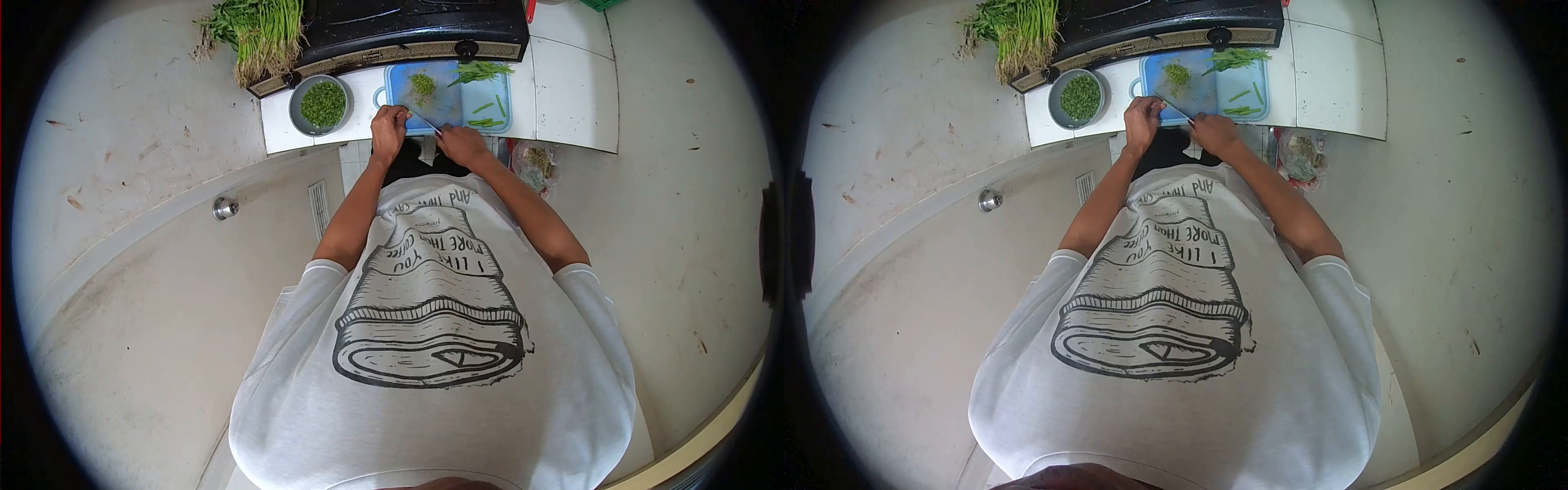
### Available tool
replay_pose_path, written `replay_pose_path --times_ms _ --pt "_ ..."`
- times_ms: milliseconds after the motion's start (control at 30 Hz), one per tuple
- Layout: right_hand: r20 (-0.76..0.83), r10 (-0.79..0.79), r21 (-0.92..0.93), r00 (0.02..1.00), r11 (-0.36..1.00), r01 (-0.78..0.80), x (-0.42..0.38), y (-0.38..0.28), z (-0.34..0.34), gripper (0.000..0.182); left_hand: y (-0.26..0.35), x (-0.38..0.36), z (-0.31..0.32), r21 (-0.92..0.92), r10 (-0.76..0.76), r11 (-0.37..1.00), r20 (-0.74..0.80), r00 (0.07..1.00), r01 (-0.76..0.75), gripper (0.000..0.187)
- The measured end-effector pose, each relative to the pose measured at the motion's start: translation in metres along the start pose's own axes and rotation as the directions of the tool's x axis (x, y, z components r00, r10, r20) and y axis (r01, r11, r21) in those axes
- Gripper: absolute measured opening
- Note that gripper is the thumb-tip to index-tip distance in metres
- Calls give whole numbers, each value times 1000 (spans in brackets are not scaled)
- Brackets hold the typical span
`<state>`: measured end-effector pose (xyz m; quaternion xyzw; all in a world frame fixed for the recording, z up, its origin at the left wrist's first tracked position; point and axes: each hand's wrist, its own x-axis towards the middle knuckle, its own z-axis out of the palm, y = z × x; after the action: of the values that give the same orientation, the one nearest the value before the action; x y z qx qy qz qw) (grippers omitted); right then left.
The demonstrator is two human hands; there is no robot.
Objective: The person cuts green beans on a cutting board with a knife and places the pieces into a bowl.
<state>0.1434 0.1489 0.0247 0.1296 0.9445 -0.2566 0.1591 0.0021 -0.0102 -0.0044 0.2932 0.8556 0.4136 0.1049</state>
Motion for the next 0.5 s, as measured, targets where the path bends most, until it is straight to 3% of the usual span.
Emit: replay_pose_path --times_ms 300,500 --pt "-51 -29 19 998 999 30 0 18 15 39 4 -1 0 -14 10 1000 -18 1000 -10 9" --pt "29 -3 1 1000 1000 3 -5 5 3 39 2 -1 1 -22 1 1000 -22 1000 -2 7"
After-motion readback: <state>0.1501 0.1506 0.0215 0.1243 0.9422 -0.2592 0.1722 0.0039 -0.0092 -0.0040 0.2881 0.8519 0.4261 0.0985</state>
